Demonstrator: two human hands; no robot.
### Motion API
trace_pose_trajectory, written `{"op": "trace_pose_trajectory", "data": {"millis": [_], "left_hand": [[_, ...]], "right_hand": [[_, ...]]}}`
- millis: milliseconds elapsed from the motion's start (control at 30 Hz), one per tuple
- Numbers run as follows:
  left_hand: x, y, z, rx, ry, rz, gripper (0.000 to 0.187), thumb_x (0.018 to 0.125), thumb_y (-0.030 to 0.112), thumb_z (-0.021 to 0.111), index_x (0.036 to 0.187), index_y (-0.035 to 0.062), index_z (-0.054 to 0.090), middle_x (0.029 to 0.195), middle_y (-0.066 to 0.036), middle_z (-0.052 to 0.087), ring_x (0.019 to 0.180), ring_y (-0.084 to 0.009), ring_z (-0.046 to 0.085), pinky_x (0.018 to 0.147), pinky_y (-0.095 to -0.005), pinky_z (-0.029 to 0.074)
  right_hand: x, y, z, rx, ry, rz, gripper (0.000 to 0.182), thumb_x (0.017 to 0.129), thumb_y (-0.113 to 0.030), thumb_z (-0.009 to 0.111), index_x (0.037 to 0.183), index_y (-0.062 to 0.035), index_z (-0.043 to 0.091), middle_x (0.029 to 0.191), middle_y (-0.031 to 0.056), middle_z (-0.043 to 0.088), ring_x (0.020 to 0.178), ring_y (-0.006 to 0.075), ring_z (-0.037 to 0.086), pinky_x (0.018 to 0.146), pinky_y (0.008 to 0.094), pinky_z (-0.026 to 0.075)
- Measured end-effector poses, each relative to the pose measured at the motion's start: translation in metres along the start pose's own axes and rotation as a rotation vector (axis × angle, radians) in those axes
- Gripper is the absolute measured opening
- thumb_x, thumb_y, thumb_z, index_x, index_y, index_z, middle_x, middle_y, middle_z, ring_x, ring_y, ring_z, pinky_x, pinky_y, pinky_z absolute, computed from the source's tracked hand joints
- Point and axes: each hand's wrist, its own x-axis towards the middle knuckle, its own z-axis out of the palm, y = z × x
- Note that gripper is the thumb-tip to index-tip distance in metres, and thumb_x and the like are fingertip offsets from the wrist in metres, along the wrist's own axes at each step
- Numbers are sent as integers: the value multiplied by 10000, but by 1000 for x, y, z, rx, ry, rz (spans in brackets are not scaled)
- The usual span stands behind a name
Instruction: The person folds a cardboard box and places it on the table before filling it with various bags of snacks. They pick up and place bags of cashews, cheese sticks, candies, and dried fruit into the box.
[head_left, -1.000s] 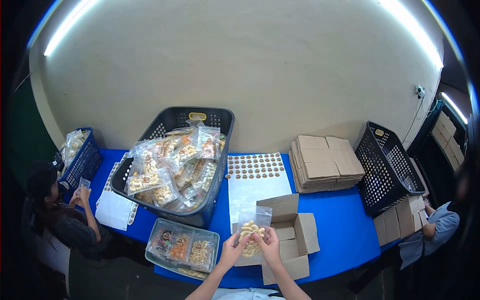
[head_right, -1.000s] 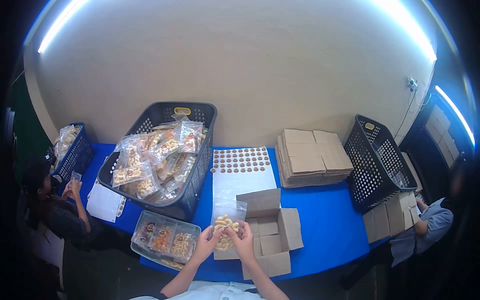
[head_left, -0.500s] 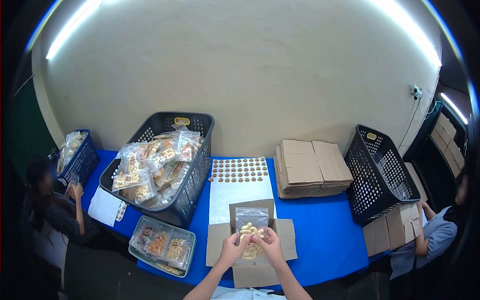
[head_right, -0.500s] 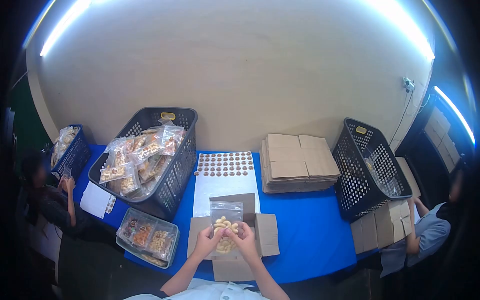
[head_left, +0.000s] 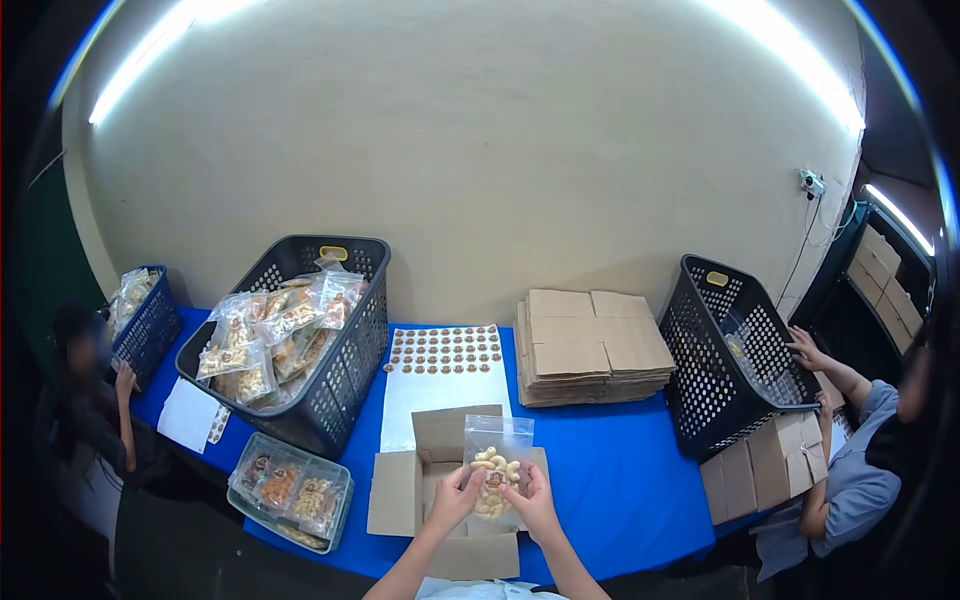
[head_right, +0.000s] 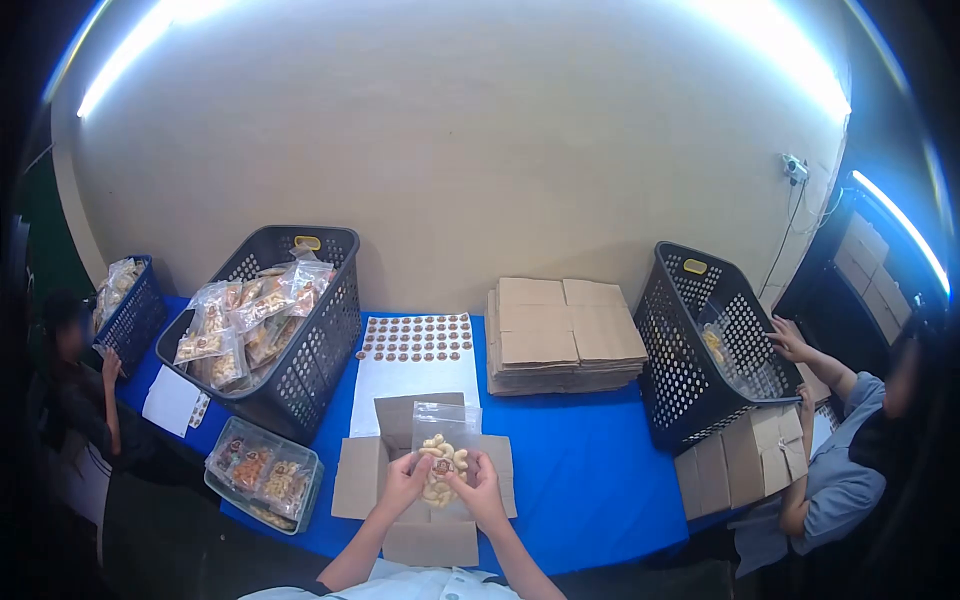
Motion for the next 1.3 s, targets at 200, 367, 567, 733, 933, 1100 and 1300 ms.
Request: {"op": "trace_pose_trajectory", "data": {"millis": [200, 367, 567, 733, 933, 1100, 1300], "left_hand": [[-10, 10, 23, -8, -68, -17, 321, 799, 267, 634, 984, 6, 613, 763, 2, 617, 611, -13, 486, 517, -189, 398], [-11, 8, 16, 108, -129, -81, 345, 805, 241, 631, 1048, 1, 577, 875, -6, 611, 727, -44, 532, 621, -194, 436], [-1, 26, 7, -133, 75, 47, 249, 830, 230, 608, 899, -9, 624, 730, -7, 604, 669, -37, 543, 587, -176, 433], [9, 41, 1, -136, 77, 36, 197, 843, 176, 588, 834, -18, 620, 743, -19, 608, 668, -52, 548, 583, -193, 438], [0, 46, 3, 305, -132, 274, 131, 794, 125, 611, 802, -5, 624, 710, -68, 600, 627, -122, 567, 573, -243, 437], [4, 53, 10, 338, 15, 426, 29, 737, 35, 607, 744, 8, 617, 695, -86, 599, 666, -206, 571, 600, -290, 440], [11, 39, 10, 469, 259, 505, 178, 766, 186, 602, 657, 47, 583, 657, -58, 586, 673, -225, 552, 693, -344, 400]], "right_hand": [[0, -5, -17, -57, 119, 6, 210, 789, -72, 632, 951, 14, 529, 882, 67, 598, 791, 108, 582, 691, 226, 472], [-1, -12, -12, -18, 149, 13, 180, 791, -80, 635, 913, 15, 542, 859, 66, 604, 757, 91, 578, 661, 220, 474], [-6, -13, -9, -26, -17, 26, 177, 785, -75, 641, 912, 1, 544, 859, 55, 598, 760, 91, 574, 659, 218, 472], [-9, -4, -12, -133, -94, -33, 245, 745, -55, 672, 944, 0, 541, 901, 51, 586, 802, 114, 564, 695, 236, 468], [5, -78, -15, -791, -145, -365, 201, 706, -102, 696, 860, -19, 597, 810, 55, 597, 698, 144, 555, 639, 266, 449], [-3, -51, 6, -831, -157, -361, 174, 801, -126, 578, 739, 23, 513, 652, 159, 498, 597, 308, 512, 533, 359, 393], [-3, -54, 24, -853, -95, -399, 167, 818, -105, 552, 733, 18, 479, 662, 165, 464, 601, 321, 484, 529, 362, 381]]}}
